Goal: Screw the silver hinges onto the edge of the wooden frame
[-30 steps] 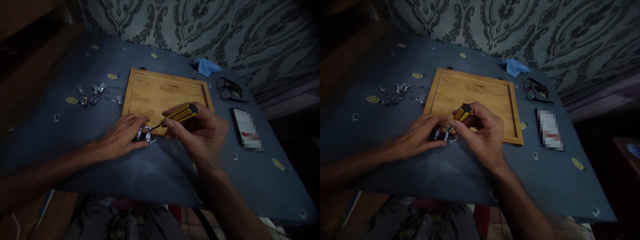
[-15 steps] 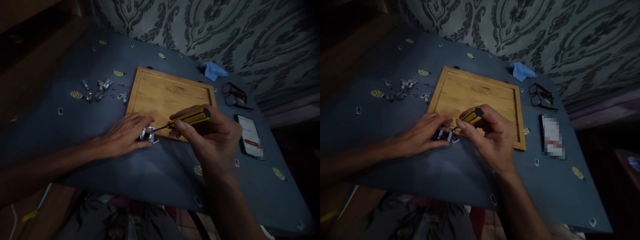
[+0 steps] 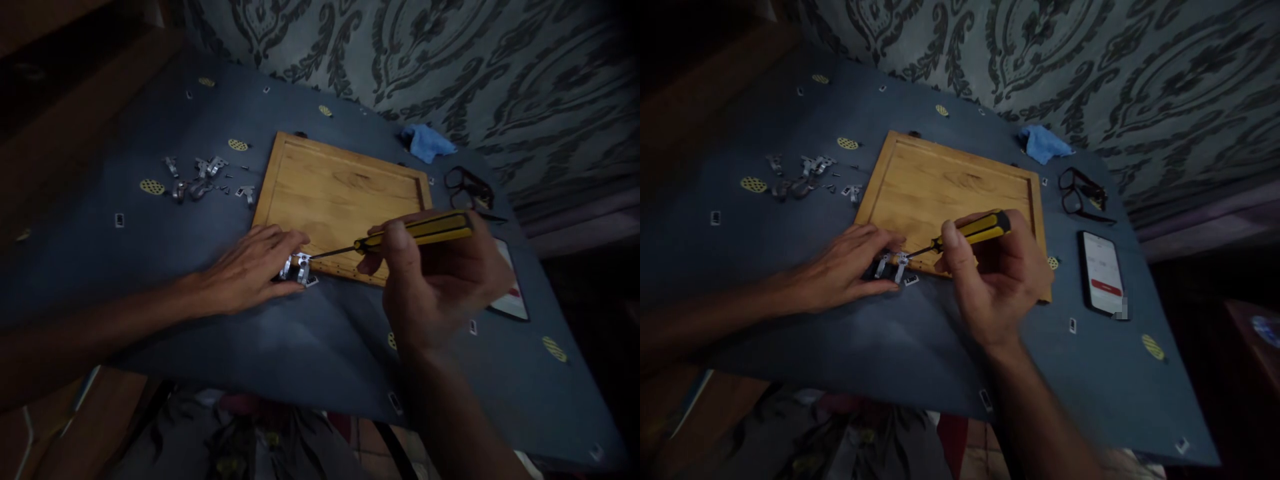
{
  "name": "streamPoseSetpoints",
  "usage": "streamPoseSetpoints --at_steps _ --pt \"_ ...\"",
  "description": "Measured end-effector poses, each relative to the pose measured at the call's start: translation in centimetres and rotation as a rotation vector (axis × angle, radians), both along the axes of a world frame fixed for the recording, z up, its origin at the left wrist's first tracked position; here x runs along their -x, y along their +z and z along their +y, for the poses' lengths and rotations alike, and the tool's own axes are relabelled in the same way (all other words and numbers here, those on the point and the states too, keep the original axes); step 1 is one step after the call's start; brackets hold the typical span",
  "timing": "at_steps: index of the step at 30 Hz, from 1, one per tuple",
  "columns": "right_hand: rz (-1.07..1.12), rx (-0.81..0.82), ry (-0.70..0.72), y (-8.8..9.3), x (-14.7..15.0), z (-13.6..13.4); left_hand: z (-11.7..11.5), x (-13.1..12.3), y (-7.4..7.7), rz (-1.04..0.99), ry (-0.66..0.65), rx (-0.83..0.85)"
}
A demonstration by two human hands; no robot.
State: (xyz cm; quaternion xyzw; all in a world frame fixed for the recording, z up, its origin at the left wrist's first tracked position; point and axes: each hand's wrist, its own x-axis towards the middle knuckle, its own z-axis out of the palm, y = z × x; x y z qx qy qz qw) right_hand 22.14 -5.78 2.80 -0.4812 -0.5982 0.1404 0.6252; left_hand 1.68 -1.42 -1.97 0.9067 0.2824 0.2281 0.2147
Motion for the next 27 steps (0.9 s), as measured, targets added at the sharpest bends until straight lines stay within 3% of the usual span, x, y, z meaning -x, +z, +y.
streamPoseSetpoints --at_steps 12,21,27 --pt "-0.109 0.007 0.061 -0.2 -0.1 0.2 -0.1 0.0 0.3 0.022 0.014 0.039" --pt "-0.101 0.137 0.100 0.2 -0.3 -0.1 0.0 -0.1 0.3 0.037 0.004 0.018" --pt "-0.095 0.291 0.295 1.4 -1.6 -0.2 0.0 -0.1 0.2 0.027 0.007 0.000"
